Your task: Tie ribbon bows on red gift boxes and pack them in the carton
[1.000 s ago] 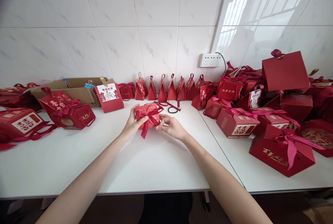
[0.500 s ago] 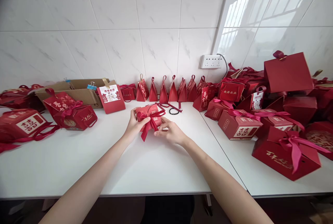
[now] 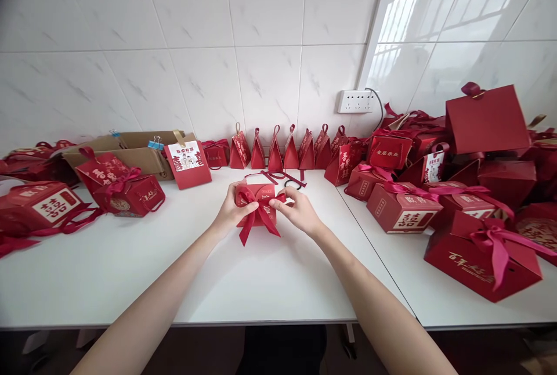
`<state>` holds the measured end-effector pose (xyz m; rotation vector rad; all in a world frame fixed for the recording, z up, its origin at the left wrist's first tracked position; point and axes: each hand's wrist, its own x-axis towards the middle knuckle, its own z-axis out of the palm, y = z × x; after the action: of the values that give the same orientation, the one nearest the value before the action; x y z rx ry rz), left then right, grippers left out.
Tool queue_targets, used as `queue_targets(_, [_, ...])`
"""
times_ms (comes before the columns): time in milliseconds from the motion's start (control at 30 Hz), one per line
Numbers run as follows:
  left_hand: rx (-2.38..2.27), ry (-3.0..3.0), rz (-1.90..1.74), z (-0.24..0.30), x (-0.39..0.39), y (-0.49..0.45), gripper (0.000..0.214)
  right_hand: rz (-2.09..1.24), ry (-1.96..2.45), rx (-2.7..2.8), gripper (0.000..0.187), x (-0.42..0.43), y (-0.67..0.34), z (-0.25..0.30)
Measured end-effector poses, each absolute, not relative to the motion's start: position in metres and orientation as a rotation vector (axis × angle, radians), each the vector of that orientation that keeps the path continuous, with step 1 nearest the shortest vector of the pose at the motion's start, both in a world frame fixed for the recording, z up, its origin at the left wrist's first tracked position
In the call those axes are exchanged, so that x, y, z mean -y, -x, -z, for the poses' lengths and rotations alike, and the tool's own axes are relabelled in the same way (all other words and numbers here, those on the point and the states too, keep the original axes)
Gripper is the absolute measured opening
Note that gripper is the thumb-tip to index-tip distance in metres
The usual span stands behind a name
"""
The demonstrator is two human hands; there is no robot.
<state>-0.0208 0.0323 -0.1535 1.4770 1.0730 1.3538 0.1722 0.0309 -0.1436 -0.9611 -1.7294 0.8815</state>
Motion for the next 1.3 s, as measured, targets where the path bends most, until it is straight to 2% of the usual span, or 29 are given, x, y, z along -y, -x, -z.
queue_targets(133, [-1.108,-1.501,-1.512,0.157,-0.029,0.017,0.065,-0.868,0.969,1.735,0.04,-0.029,-0.168,0.145])
queue_targets(233, [-1.168,-1.443,-1.715,0.158,-0.027,0.014,0.05,-0.936,0.944,1.692,0.039,-0.029,-0.168,0.146])
queue_targets(333, [-1.217,-1.476,-1.756,0.154,-0.025,0.013,0.03,-0.95,0.947,1.676,0.039,-0.03,-0.167,0.146])
queue_targets(567, [-1.297,-1.6,-1.797,0.146,-0.02,0.009,0.017,-0.925,0.934,1.705,0.038,-0.027,-0.165,0.145])
queue_targets(733, [-1.21,-1.594,-1.818,0.152,-0.021,0.01,0.012,-1.14,0.828,1.596,0.045,-0.03,-0.165,0.148])
queue_targets(1067, [-1.223,-1.635,-1.811,0.151,-0.023,0.013,0.022,-1.154,0.84,1.593,0.047,-0.03,-0.166,0.147])
queue_targets(1300, [-1.186,-1.508,-1.701,0.154,-0.023,0.016,0.019,-1.161,0.843,1.581,0.048,-0.029,-0.165,0.146])
